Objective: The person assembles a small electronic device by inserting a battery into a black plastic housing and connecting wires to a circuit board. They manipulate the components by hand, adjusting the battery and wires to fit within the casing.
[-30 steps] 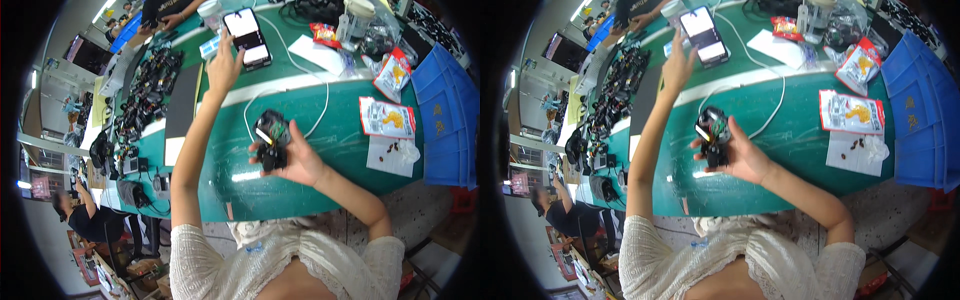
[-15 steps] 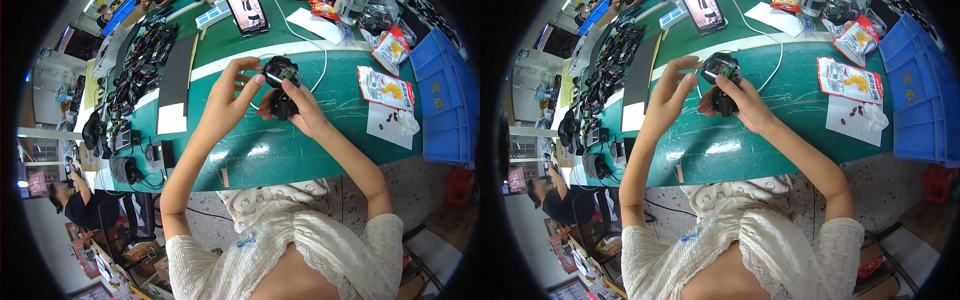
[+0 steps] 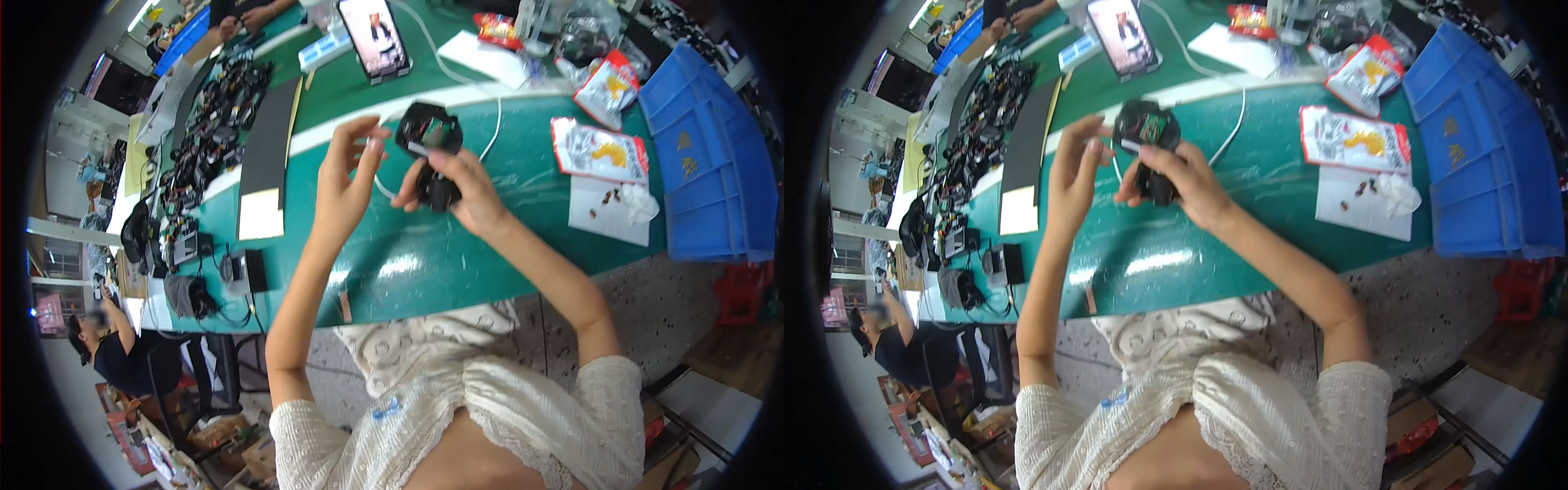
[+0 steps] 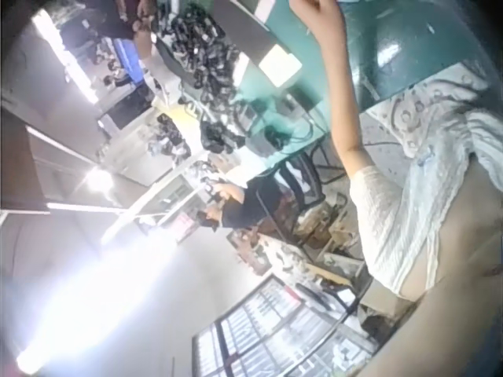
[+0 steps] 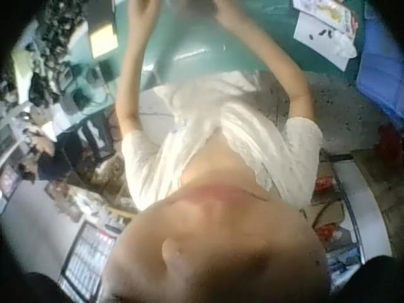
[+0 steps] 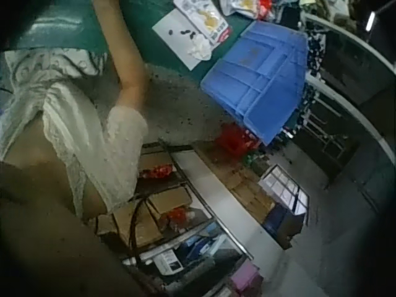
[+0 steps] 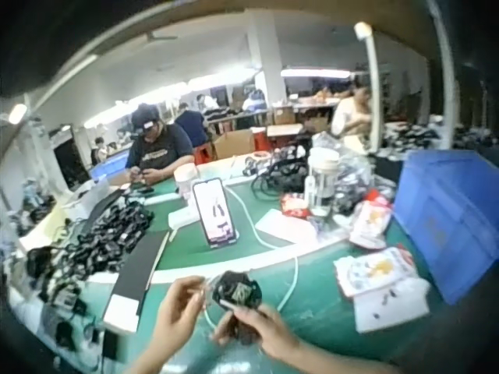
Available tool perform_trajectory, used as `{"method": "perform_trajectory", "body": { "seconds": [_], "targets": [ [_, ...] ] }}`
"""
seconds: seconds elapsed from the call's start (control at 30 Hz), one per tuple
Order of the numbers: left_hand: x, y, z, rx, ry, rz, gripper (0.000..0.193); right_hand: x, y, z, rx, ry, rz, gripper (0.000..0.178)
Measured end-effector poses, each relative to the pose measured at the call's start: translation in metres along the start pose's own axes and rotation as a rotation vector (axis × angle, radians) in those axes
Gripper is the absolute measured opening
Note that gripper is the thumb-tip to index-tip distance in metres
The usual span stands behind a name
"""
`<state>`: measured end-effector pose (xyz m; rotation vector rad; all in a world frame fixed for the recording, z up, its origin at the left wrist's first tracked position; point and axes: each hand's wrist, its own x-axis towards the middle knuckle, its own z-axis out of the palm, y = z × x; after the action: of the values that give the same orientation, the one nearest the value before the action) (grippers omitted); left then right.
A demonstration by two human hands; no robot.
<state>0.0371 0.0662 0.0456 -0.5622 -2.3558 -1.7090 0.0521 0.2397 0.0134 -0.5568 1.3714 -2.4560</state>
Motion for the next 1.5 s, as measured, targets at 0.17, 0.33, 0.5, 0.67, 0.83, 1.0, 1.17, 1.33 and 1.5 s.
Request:
{"method": "perform_trajectory", "body": {
  "seconds": [0.17, 0.33, 0.5, 0.67, 0.83, 1.0, 1.17, 1.33, 1.5],
  "targets": [
    [0.002, -0.054, 0.020, 0.165, 0.243, 0.082, 0.024, -0.002, -0.005, -0.003, -0.087, 0.099, -0.118, 0.054],
    [-0.009, -0.069, 0.014, 0.259, 0.337, 0.136, 0.022, -0.009, -0.036, 0.002, -0.560, 0.422, -0.520, 0.054],
    [-0.005, -0.068, 0.006, 0.226, 0.374, 0.210, 0.022, -0.030, -0.082, -0.008, -0.734, 0.561, -0.653, 0.040],
    [-0.017, 0.001, 0.008, 0.215, 0.278, 0.445, 0.020, -0.046, -0.105, 0.010, -0.704, 0.307, -0.122, 0.031],
    [-0.004, 0.083, -0.004, 0.454, 0.025, 0.720, 0.026, -0.047, -0.108, 0.033, -0.627, 0.211, 0.114, 0.033],
    [0.006, 0.102, -0.001, 0.537, -0.001, 0.735, 0.032, -0.046, -0.109, 0.043, -0.604, 0.201, 0.177, 0.034],
    [0.010, 0.101, 0.006, 0.552, -0.004, 0.746, 0.024, -0.049, -0.102, 0.041, -0.787, 0.220, 0.050, 0.035],
    [0.009, 0.104, 0.012, 0.587, 0.006, 0.700, 0.022, -0.053, -0.100, 0.041, -0.890, 0.265, -0.030, 0.035],
    [0.003, 0.112, 0.014, 0.582, -0.046, 0.625, 0.019, -0.056, -0.094, 0.036, -0.960, 0.283, -0.132, 0.035]
  ]
}}
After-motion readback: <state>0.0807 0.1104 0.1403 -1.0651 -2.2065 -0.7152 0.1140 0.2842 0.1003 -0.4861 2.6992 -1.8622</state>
